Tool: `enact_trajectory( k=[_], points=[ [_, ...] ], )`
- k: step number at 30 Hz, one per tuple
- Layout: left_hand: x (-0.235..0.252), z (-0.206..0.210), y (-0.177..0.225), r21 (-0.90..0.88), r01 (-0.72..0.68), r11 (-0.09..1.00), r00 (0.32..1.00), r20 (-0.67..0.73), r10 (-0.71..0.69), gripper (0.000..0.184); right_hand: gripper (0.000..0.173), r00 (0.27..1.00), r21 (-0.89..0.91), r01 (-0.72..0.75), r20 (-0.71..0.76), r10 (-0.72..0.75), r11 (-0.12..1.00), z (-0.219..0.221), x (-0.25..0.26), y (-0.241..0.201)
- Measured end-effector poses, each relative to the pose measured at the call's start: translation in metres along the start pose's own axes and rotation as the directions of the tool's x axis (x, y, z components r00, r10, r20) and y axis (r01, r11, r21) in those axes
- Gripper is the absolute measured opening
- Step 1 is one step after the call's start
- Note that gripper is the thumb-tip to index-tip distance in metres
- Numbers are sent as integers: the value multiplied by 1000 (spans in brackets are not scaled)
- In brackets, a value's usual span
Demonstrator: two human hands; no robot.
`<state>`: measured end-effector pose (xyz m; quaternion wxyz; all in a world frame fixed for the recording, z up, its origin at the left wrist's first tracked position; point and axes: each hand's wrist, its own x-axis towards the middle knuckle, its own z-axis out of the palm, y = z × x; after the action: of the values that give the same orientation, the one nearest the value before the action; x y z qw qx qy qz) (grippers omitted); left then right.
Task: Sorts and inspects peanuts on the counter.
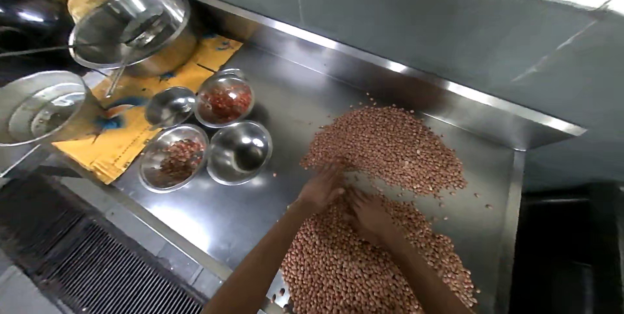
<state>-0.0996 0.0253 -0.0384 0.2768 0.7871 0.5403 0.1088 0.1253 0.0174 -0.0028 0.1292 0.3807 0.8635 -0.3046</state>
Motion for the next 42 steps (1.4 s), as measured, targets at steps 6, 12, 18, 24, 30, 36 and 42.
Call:
enact_trajectory(
  k=[6, 12, 18, 24, 30, 36, 42],
  points=[
    [-15, 9, 27, 79, -78, 994, 972, 225, 59, 74, 39, 899, 285, 53, -432, 79, 957, -7, -12, 2],
    [-26, -28, 36, -38, 42, 998, 966, 257, -31, 42, 60, 949, 65, -57, -306, 74, 996, -35, 47, 3],
    [-14, -59, -23, -77, 195, 978, 976, -79, -201, 49, 61, 940, -65, -127, -325, 100, 990, 1, 66, -10],
    [-22, -30, -50, 97, 96, 991, 993, 54, -102, 78, 62, 972, 33, -158, -169, 161, 987, 11, 34, -31],
    [-53, -21, -26, 41, 32, 999, 952, 303, -43, 74, 57, 909, 152, -192, -346, 234, 970, -12, 53, -54],
    [-69, -37, -30, -78, 55, 995, 976, 217, -37, 59, 68, 911, -9, -242, -345, 224, 970, 4, 100, -52],
    [-27, -51, -56, -82, 55, 995, 999, 4, -55, 64, 69, 931, 31, -300, -209, 300, 953, 20, 75, -77]
  ],
)
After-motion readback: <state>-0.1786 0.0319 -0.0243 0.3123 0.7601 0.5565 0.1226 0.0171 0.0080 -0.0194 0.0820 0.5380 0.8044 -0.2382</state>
